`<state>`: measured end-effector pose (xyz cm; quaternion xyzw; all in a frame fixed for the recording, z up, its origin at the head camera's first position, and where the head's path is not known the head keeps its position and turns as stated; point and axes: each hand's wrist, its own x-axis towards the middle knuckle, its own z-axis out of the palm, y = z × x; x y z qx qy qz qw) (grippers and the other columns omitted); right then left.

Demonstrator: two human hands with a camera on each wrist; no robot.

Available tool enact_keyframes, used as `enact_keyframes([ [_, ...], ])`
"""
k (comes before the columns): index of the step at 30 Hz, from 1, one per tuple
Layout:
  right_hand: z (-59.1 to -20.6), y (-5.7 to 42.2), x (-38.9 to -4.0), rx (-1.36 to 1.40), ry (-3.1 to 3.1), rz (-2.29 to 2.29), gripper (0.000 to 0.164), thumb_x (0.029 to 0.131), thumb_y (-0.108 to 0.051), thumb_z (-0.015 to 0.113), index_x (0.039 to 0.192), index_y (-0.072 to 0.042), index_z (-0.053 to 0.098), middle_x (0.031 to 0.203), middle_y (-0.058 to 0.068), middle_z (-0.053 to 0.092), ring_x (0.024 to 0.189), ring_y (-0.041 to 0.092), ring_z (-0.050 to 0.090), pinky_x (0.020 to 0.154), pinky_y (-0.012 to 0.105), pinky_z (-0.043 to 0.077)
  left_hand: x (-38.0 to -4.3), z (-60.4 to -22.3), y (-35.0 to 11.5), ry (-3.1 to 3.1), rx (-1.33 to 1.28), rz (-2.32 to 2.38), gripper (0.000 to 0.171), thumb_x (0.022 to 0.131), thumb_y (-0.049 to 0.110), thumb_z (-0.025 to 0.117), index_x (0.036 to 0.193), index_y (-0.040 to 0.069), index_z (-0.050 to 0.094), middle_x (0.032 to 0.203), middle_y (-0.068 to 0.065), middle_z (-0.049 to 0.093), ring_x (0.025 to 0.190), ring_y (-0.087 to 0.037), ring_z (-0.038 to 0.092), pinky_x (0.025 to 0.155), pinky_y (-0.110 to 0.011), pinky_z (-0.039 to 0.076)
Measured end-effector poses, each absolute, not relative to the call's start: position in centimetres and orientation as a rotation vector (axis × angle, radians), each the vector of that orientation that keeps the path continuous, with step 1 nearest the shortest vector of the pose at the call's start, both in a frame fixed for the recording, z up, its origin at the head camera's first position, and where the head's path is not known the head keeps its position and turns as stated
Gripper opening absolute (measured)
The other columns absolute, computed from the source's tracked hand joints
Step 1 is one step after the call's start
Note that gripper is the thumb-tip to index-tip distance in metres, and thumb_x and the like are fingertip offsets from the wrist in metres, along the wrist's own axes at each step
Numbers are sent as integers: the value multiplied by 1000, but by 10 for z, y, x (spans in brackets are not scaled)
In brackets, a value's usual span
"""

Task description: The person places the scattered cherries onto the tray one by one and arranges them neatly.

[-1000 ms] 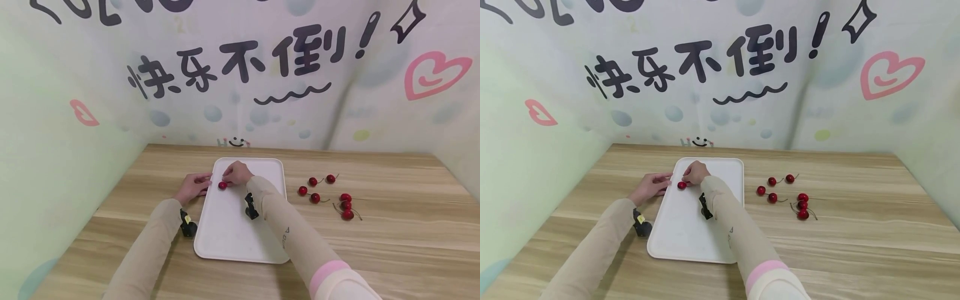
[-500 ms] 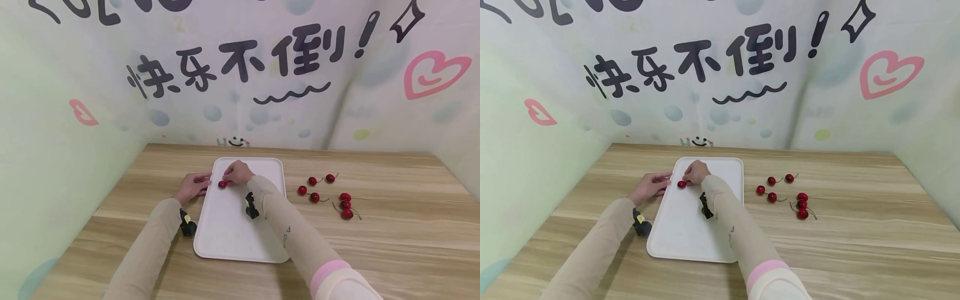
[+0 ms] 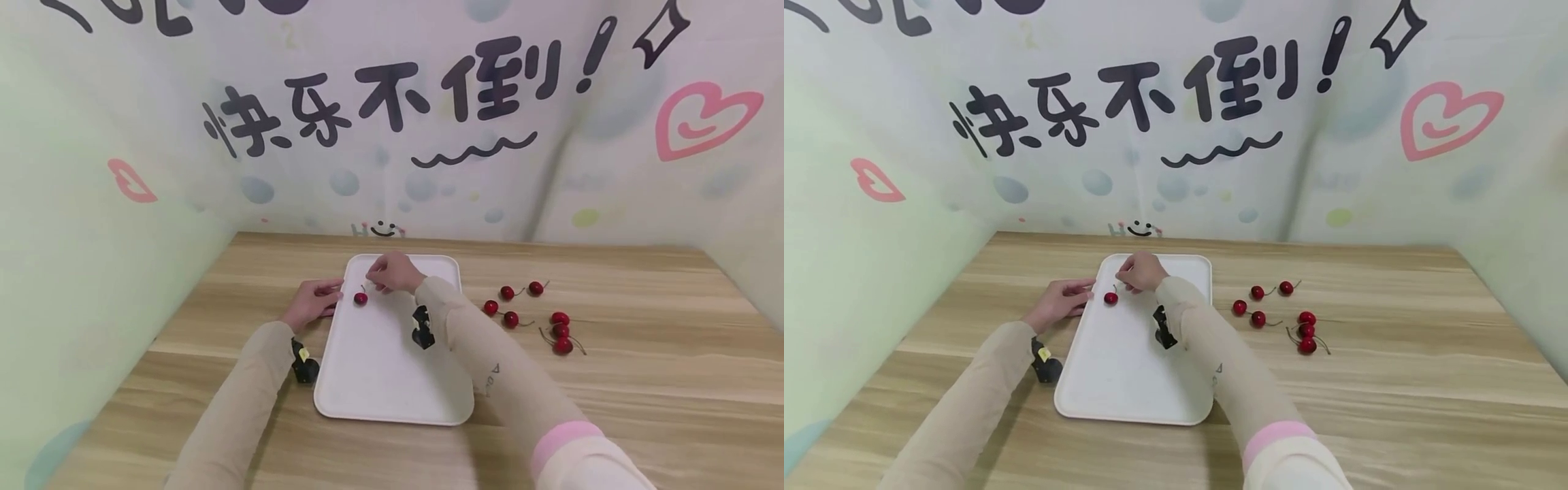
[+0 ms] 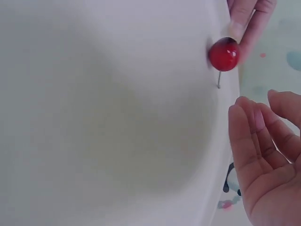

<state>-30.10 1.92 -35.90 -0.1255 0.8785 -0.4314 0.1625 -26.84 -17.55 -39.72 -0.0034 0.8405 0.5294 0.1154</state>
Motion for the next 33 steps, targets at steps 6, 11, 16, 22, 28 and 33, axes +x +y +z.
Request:
enact_keyframes([
  [6,-343,41,-295,-409,2478,-1276,19,88,-14,59,101,-1,63,92,14,63,76,18,60,64,25,54,-269,-395,-176,2463,6,1558,40,89,8,56,128,4,50,104,-18,54,79,-13,59,70,-24,54],
  [11,-339,70,-289,-479,2483,-1294,18,88,-13,58,100,0,63,92,15,62,75,19,59,64,27,54,-268,-395,-177,2462,0,1555,40,89,9,56,128,4,50,104,-18,54,81,-14,60,72,-24,53],
  [16,-343,105,-276,-540,2523,-1217,18,87,-11,59,100,1,63,91,16,62,74,19,59,62,27,54,-267,-396,-178,2459,9,1558,40,89,9,55,128,4,49,107,-19,53,83,-15,60,72,-25,53],
  [22,-346,149,-261,-510,2522,-1216,21,87,-16,61,102,-1,62,91,16,62,77,25,59,66,32,55,-267,-397,-177,2454,-7,1558,40,89,11,56,128,5,50,107,-18,53,83,-15,60,73,-25,53],
  [28,-346,186,-248,-491,2534,-1274,28,89,-19,58,107,3,59,93,19,61,78,23,58,68,33,54,-267,-397,-177,2464,-12,1556,39,90,10,55,128,5,50,107,-18,54,84,-16,59,72,-24,53],
  [33,-348,214,-238,-469,2537,-1337,32,90,-18,56,109,7,56,93,21,60,78,25,58,70,33,54,-268,-397,-176,2463,-40,1545,39,90,11,55,128,6,50,107,-17,54,85,-17,59,72,-24,53],
])
